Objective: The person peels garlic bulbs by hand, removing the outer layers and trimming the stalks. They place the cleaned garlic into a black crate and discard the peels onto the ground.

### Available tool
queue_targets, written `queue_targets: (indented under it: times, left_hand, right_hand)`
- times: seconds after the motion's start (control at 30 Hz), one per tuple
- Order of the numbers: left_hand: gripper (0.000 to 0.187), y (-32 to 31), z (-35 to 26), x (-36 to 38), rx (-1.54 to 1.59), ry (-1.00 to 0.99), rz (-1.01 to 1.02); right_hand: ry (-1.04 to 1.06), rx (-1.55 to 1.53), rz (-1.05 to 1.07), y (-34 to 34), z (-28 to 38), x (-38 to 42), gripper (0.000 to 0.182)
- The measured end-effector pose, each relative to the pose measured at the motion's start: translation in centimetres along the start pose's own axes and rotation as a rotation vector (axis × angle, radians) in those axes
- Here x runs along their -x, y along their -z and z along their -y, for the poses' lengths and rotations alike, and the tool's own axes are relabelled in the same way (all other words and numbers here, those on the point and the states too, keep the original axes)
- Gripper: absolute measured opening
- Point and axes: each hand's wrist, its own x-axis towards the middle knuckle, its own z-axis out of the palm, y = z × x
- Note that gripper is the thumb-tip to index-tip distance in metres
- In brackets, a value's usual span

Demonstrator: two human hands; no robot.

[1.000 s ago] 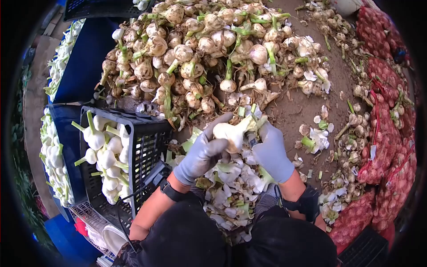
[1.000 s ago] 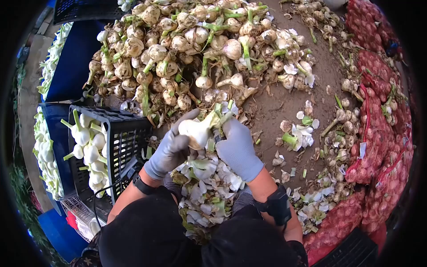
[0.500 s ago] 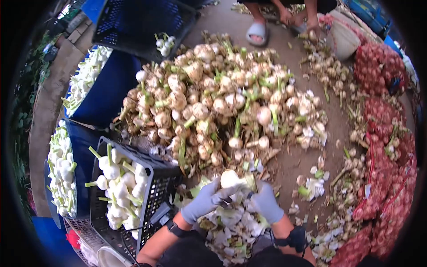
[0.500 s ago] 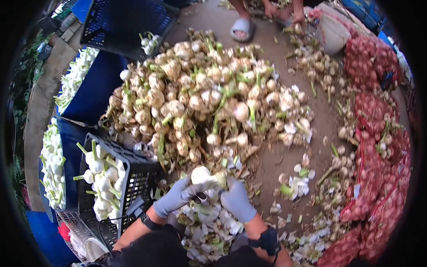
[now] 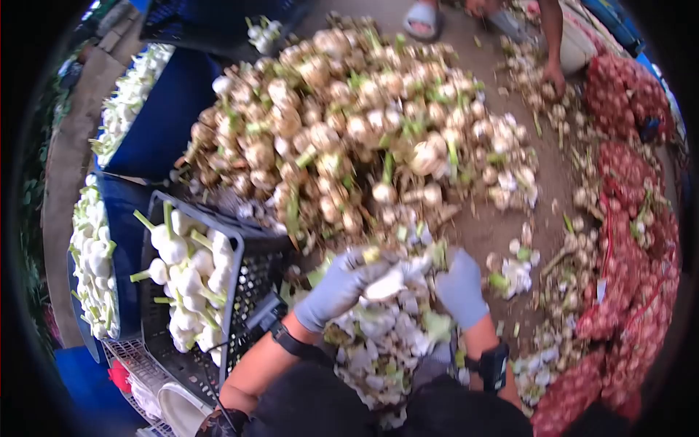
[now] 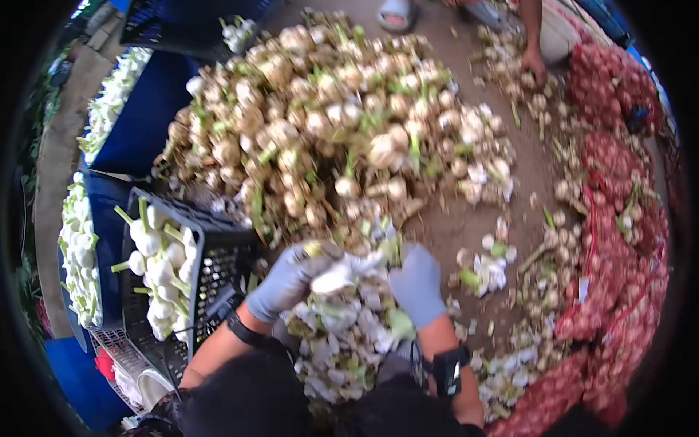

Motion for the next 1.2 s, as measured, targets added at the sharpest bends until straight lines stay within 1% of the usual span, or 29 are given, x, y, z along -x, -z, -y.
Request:
queue_targets:
  times: [0.03,0.07,0.1,0.13,0.17,0.2,0.23,0.3,0.33,0.4,0.43,0.47,0.5,0.53,0.57,0.6,0.67,0.7,0.77,0.8,0.83,0.9,0.93,0.97,1.0,1.03,1.1,1.13,1.2]
  left_hand:
    - [0.039,0.0,0.1,0.3,0.135,-0.005,0.069]
    - [0.051,0.0,0.3,0.0,0.074,-0.094,0.122]
    - [0.039,-0.1,0.6,-0.4,0.183,-0.153,0.043]
    - [0.032,0.5,0.3,-0.6,-0.341,-0.373,-0.004]
    - [0.028,1.3,-0.1,-0.8,-0.877,-0.585,-0.055]
    - [0.032,1.4,0.0,-1.0,-0.94,-0.621,-0.102]
    - [0.033,2.4,1.3,-1.4,-0.79,-0.449,-0.095]
    - [0.038,1.1,2.0,-1.3,-0.513,-0.384,-0.077]
    - [0.038,0.8,1.6,-1.2,-0.513,-0.379,-0.065]
    - [0.044,0.4,0.7,-0.7,-0.768,-0.411,-0.074]
    - [0.044,0.7,0.7,-0.7,-0.769,-0.41,-0.084]
    - [0.041,1.1,1.0,-0.7,-0.505,-0.362,-0.1]
    - [0.038,1.6,1.4,-0.7,-0.241,-0.309,-0.114]
    - [0.036,3.0,2.5,-1.8,0.275,-0.212,-0.104]
    - [0.044,4.6,3.0,-2.3,0.862,-0.071,0.019]
    - [0.043,5.3,3.7,-2.5,0.831,-0.124,0.057]
    - [0.042,5.4,4.2,-2.5,0.8,-0.167,0.091]
    - [0.04,5.1,4.2,-2.5,0.812,-0.181,0.021]
    - [0.039,4.4,3.6,-2.3,0.823,-0.196,-0.046]
    - [0.037,3.8,3.1,-2.0,0.588,-0.263,-0.106]
    - [0.036,3.4,2.8,-1.8,0.351,-0.324,-0.16]
    - [0.03,2.6,2.3,-2.0,0.337,-0.377,-0.11]
    - [0.029,1.5,1.8,-1.9,0.315,-0.399,-0.225]
    - [0.031,0.5,1.7,-1.5,0.295,-0.411,-0.348]
    - [0.032,0.0,1.6,-1.3,0.311,-0.429,-0.348]
    - [0.029,0.5,2.2,-1.3,0.158,-0.448,-0.342]
    - [0.029,0.2,2.3,-0.7,-0.07,-0.461,-0.318]
    - [0.027,0.4,2.3,-0.6,0.043,-0.426,-0.297]
    - [0.024,0.1,1.7,0.7,0.199,-0.335,-0.241]
  right_hand:
    - [-0.04,0.008,0.026,0.1,-0.1,0.5,0.025]
    - [0.013,0.111,0.214,0.1,0.4,0.6,0.031]
    - [0.079,0.205,0.402,0.1,1.1,0.9,0.037]
    - [0.077,0.198,0.413,0.1,1.8,1.3,0.037]
    - [0.105,0.267,0.266,0.3,2.8,1.3,0.043]
    - [0.131,0.331,0.124,0.5,3.9,1.5,0.051]
    - [0.131,0.321,0.136,1.1,5.5,1.1,0.051]
    - [0.445,-0.062,-0.123,2.5,7.9,-1.0,0.052]
    - [0.425,0.106,0.093,1.9,7.3,-1.1,0.043]
    - [0.411,0.154,0.109,0.4,5.5,-0.4,0.041]
    - [0.406,0.195,0.13,-0.2,4.8,-0.1,0.041]
    - [0.427,0.133,0.183,-0.5,4.2,0.2,0.027]
    - [0.43,0.123,0.193,-0.5,4.7,1.2,0.027]
    - [0.366,-0.177,0.445,0.2,5.6,2.4,0.023]
    - [0.29,-0.475,0.692,1.1,6.4,2.9,0.02]
    - [0.293,-0.478,0.697,2.0,7.0,2.9,0.02]
    - [0.352,-0.92,0.853,4.6,7.2,2.9,0.017]
    - [0.366,-1.189,0.87,6.0,6.8,2.3,0.016]
    - [0.14,-0.791,1.068,7.9,4.5,2.6,0.051]
    - [0.147,-0.74,0.782,9.1,6.8,2.2,0.053]
    - [0.404,-0.148,0.622,7.4,7.0,1.1,0.048]
    - [0.214,0.261,0.508,3.3,7.1,1.5,0.04]
    - [0.215,0.265,0.506,1.9,7.4,1.3,0.04]
    - [0.078,-0.033,0.348,0.7,7.8,1.2,0.035]
    - [-0.063,-0.329,0.182,-0.2,7.9,1.2,0.031]
    - [-0.065,-0.331,0.183,-0.9,7.6,1.0,0.031]
    - [0.123,-0.077,-0.015,-1.6,7.4,-0.1,0.032]
    - [0.095,-0.051,0.009,-1.2,7.5,-0.3,0.022]
    - [0.129,0.0,0.01,-0.4,7.6,-0.5,0.019]
